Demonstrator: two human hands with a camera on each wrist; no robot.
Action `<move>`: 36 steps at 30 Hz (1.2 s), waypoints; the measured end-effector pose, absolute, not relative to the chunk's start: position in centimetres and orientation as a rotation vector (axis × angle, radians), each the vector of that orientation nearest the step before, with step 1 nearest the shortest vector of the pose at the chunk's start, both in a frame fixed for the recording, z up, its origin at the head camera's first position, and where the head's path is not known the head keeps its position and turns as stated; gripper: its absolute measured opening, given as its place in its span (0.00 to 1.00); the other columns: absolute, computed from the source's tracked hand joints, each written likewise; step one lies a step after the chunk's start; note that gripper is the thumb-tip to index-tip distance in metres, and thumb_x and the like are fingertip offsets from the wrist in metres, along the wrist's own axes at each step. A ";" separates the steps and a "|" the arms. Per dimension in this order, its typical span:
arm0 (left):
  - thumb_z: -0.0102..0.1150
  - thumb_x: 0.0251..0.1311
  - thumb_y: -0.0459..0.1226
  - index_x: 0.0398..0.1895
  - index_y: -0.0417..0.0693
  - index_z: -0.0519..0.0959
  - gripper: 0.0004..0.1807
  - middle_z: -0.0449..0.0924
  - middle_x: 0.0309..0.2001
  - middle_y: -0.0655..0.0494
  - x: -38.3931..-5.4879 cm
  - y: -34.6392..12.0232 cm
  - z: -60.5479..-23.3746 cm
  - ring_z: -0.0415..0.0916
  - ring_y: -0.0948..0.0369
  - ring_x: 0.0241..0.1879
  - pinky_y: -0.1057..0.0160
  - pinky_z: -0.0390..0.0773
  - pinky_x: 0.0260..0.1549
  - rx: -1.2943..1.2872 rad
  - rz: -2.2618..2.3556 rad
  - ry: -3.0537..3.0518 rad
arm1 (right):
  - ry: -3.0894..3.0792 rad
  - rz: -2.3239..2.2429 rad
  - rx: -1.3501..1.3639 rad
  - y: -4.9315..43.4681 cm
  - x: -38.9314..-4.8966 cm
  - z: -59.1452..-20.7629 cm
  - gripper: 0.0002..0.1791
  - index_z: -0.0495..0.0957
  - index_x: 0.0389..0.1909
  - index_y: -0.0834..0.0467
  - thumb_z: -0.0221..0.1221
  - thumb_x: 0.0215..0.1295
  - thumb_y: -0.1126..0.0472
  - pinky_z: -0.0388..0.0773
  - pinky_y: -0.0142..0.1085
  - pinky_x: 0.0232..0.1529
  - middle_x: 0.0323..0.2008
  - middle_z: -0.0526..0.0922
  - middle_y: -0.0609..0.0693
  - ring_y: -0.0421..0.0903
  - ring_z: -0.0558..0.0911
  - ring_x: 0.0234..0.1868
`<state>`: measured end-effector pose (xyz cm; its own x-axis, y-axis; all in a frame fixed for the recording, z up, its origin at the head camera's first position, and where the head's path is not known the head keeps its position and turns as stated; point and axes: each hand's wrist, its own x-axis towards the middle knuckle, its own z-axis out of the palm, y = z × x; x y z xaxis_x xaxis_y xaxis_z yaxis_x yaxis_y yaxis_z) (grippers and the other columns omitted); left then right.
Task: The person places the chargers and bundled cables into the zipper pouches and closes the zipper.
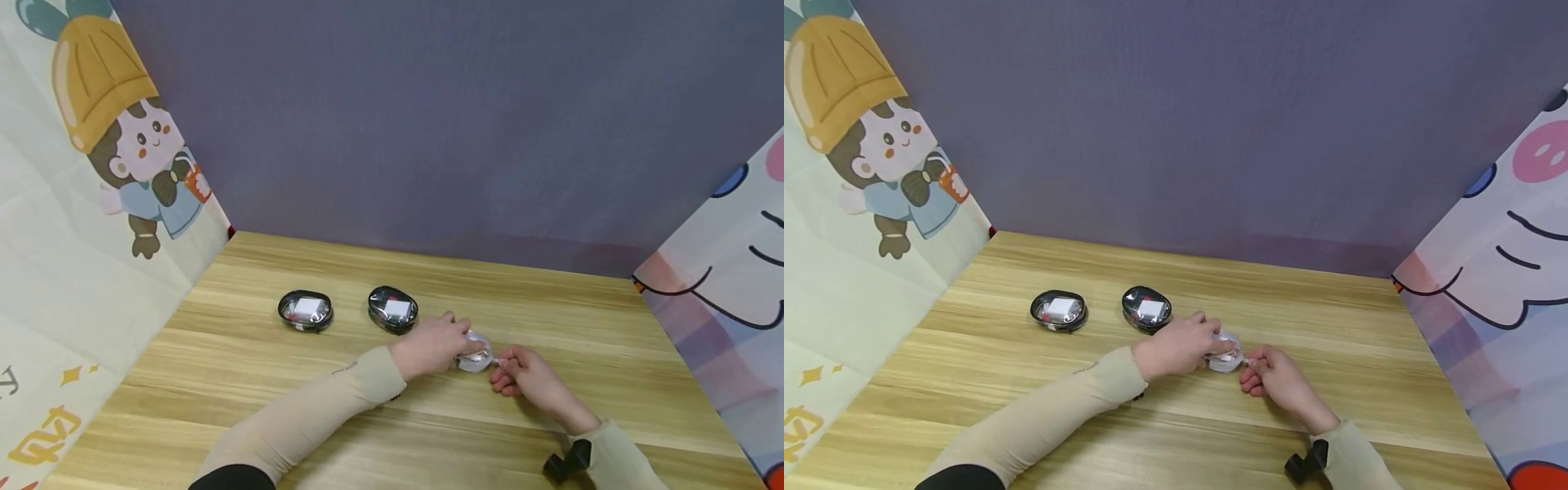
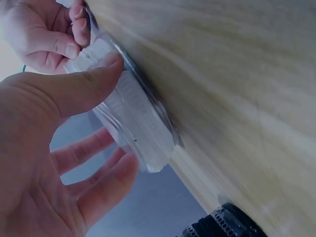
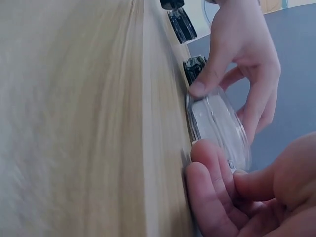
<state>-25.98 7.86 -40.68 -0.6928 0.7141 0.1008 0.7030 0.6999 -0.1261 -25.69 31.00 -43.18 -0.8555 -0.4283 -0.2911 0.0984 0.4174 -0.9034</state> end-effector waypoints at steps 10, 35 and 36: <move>0.73 0.53 0.43 0.62 0.75 0.76 0.32 0.78 0.52 0.57 -25.6 8.7 -41.0 0.75 0.57 0.44 0.67 0.80 0.25 -1.026 0.098 -2.782 | 2.132 -1.477 -0.287 30.8 -24.9 -43.1 0.10 0.66 0.47 0.75 0.42 0.76 0.71 0.85 0.38 0.33 0.32 0.82 0.57 0.49 0.83 0.32; 0.72 0.53 0.52 0.62 0.65 0.78 0.30 0.78 0.53 0.56 -25.0 9.2 -41.0 0.75 0.59 0.46 0.67 0.81 0.32 -0.988 0.084 -2.814 | 2.073 -1.517 -0.343 30.9 -24.0 -43.5 0.14 0.69 0.51 0.77 0.46 0.77 0.67 0.85 0.38 0.33 0.34 0.83 0.57 0.47 0.84 0.33; 0.72 0.54 0.53 0.62 0.64 0.78 0.30 0.78 0.54 0.56 -24.9 9.1 -40.9 0.75 0.59 0.47 0.67 0.82 0.34 -0.991 0.069 -2.830 | 2.080 -1.515 -0.349 31.1 -24.0 -43.4 0.16 0.69 0.52 0.77 0.47 0.77 0.66 0.85 0.38 0.33 0.35 0.83 0.56 0.47 0.84 0.34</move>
